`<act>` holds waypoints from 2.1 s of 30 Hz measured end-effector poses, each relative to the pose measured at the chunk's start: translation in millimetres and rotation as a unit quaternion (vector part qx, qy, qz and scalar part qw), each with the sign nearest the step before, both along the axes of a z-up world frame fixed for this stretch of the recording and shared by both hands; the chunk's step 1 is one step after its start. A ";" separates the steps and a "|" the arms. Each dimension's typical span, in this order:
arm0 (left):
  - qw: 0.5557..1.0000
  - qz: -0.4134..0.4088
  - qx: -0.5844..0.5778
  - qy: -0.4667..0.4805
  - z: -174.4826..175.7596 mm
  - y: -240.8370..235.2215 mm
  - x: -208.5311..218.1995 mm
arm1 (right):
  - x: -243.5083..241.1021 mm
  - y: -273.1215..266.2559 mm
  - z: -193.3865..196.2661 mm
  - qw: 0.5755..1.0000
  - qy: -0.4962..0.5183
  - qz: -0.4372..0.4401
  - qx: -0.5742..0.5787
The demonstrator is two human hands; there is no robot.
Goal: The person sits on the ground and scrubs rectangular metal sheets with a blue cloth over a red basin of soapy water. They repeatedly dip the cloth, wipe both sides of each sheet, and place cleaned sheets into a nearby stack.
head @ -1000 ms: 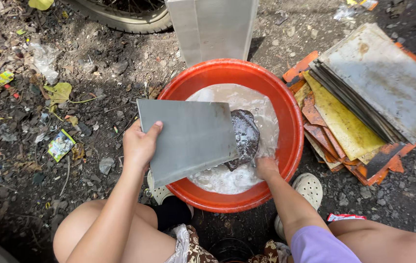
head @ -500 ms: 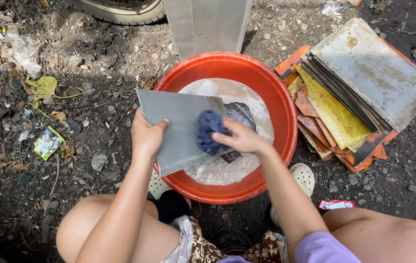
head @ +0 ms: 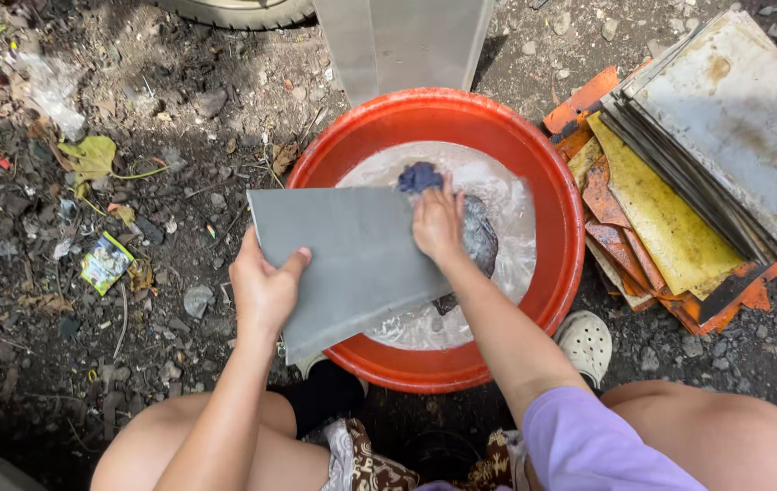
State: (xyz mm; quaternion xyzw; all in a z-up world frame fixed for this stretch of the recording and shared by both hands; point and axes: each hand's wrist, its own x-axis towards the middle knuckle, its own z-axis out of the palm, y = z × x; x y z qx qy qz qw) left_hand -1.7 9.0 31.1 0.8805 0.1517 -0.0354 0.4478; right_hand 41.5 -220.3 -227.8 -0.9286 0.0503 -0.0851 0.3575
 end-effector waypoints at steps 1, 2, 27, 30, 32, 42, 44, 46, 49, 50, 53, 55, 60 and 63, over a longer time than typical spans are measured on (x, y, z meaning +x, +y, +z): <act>1.000 0.010 0.001 0.007 -1.4 3.2 -5.0 | -11.4 -3.8 -8.7 1.000 0.003 -0.001 -0.003; 1.000 0.018 0.001 0.010 -3.6 5.6 -5.6 | -22.0 -5.8 -14.1 1.000 0.002 -0.003 -0.007; 0.998 0.028 -0.031 -0.037 6.7 -8.3 -4.5 | -79.9 34.0 59.5 0.987 -0.014 -0.143 0.074; 0.998 0.047 0.026 0.036 9.4 -9.0 -2.3 | -81.7 80.3 76.0 0.988 -0.099 -0.066 0.097; 0.999 0.032 0.027 0.018 7.7 -7.7 -2.5 | -66.3 93.9 81.2 0.977 -0.159 -0.013 0.143; 0.997 0.015 -0.055 -0.047 2.6 -6.1 -1.6 | -71.1 36.8 65.3 0.984 -0.014 -0.157 0.089; 0.999 0.033 0.003 0.015 0.6 -2.8 -0.8 | -86.0 58.1 75.8 0.981 -0.020 -0.131 0.142; 0.998 0.039 0.034 0.038 -1.8 -0.2 -0.2 | -75.0 75.3 85.0 0.977 -0.042 -0.097 0.182; 0.999 0.026 0.019 0.001 -5.2 5.1 -6.1 | -26.2 70.9 79.7 0.985 -0.082 -0.050 0.141; 1.000 0.014 -0.004 -0.026 -5.9 5.4 -5.4 | -8.4 60.2 73.5 0.988 -0.078 -0.076 0.112; 1.000 0.022 -0.010 -0.008 -5.5 4.4 0.0 | 3.1 23.7 59.0 0.991 -0.015 -0.123 0.048; 0.999 0.034 -0.007 0.004 -6.0 2.8 -1.7 | -21.1 17.9 56.8 0.990 0.002 -0.142 0.028; 1.000 0.029 0.006 -0.003 -7.0 2.7 0.0 | -84.3 81.8 92.3 0.985 -0.043 -0.105 0.129; 1.000 0.029 0.000 -0.011 -10.1 3.9 -0.9 | -57.6 114.9 109.1 0.983 -0.078 -0.062 0.153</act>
